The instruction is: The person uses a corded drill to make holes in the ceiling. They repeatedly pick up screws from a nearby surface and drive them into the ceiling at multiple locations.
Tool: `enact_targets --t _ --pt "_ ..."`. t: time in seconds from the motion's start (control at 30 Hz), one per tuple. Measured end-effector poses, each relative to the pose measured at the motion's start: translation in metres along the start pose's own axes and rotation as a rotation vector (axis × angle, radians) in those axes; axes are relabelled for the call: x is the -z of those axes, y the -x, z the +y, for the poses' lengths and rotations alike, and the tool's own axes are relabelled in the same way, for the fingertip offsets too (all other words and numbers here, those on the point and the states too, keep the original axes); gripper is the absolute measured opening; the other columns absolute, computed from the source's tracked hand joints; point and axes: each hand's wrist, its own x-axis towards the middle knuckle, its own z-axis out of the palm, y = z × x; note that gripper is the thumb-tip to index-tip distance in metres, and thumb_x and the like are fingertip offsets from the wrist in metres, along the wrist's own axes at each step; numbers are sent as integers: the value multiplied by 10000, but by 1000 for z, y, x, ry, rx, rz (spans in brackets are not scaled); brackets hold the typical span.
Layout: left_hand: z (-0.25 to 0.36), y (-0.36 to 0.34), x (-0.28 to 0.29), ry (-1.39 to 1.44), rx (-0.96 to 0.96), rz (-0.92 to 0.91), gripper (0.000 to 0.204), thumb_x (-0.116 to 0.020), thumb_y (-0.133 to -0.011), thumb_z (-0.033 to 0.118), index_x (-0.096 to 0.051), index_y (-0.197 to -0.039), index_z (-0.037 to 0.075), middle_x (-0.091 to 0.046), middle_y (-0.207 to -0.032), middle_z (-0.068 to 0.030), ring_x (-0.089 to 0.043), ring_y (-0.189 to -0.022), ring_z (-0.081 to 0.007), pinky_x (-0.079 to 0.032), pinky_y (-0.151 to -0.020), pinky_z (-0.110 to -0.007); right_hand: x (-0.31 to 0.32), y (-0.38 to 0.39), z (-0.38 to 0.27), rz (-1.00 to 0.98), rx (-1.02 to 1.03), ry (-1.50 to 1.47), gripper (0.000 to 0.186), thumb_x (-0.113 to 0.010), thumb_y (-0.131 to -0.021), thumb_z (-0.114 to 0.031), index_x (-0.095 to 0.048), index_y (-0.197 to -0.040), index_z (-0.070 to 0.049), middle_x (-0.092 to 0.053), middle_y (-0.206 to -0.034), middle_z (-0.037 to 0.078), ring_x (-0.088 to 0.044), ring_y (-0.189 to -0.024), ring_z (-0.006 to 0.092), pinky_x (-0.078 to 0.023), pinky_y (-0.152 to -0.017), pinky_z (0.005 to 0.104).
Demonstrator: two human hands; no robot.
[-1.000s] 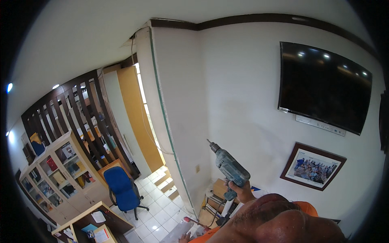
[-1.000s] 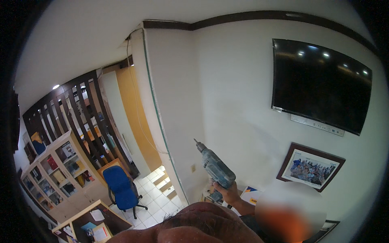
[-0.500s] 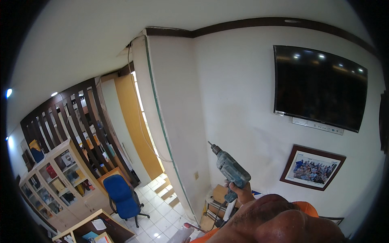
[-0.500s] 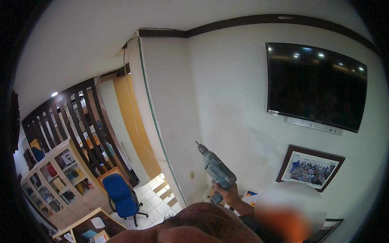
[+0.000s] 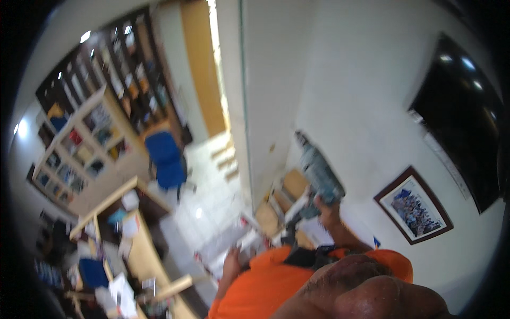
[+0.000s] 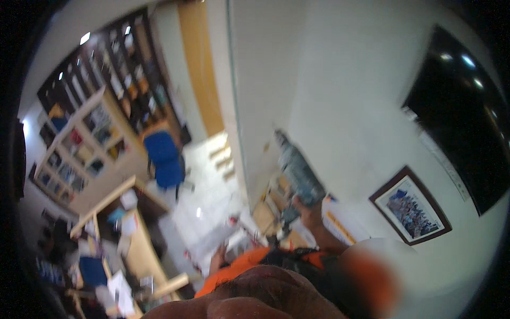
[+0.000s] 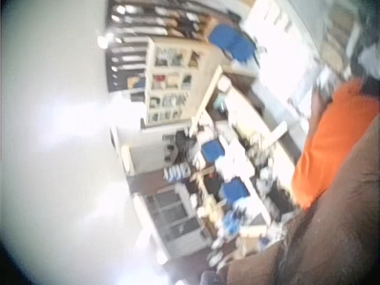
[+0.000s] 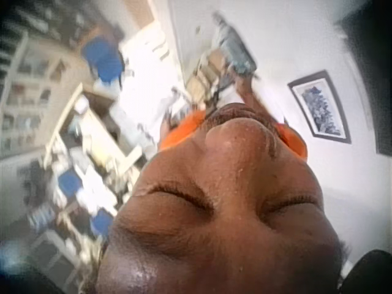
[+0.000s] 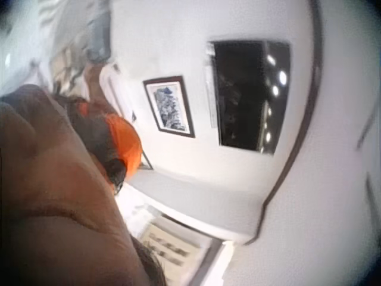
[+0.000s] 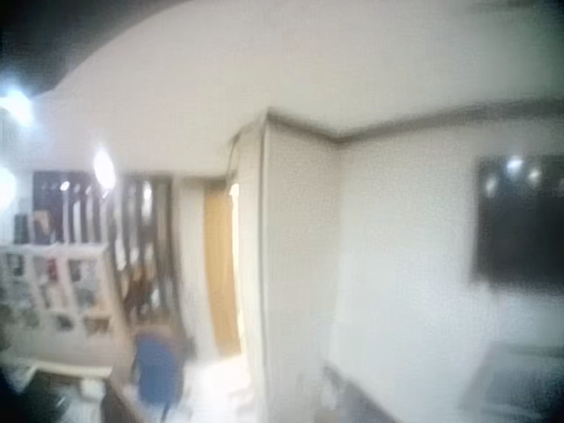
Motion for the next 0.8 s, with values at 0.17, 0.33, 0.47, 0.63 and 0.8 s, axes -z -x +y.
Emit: enact_targets --t 0.17,0.33,0.47,0.63,0.8 --pt "41 -5 3 -27 15 190 813 -847 -770 278 -501 -1472 58 -504 -1486 -272 -512 -1348 -440 -455 -1117 -469 23 2 52 -94 72 -7 511 -738 -950 -258 -517 -1331 0 -650 -1109 129 -655 -879 203 -575 -799 373" --pt "35 -4 -9 15 58 442 383 -706 -888 89 -653 -1260 16 -675 -1152 -260 -636 -1053 -467 -519 -916 -496 -4 2 9 -156 -63 -323 578 -718 -970 -280 -479 -1400 25 -634 -1196 186 -652 -984 231 -568 -846 385" --pt "35 7 5 49 163 556 209 -683 -920 67 -711 -1120 12 -720 -1027 -206 -694 -930 -402 -556 -814 -439 -13 9 7 -144 -89 -285 570 -705 -981 -290 -489 -1402 27 -643 -1235 207 -659 -1037 253 -576 -856 401" --pt "43 17 10 140 309 462 165 -730 -885 103 -765 -1035 41 -717 -934 -162 -693 -832 -352 -554 -742 -421 -15 15 7 -162 -98 -213 579 -688 -984 -298 -477 -1418 22 -642 -1276 223 -658 -1076 285 -578 -854 413" --pt "41 3 -5 119 213 189 195 -750 -891 216 -787 -996 56 -728 -964 -144 -703 -818 -307 -563 -754 -397 -14 18 9 -188 -135 -234 589 -699 -978 -293 -473 -1420 23 -647 -1262 225 -660 -1084 291 -585 -842 416"
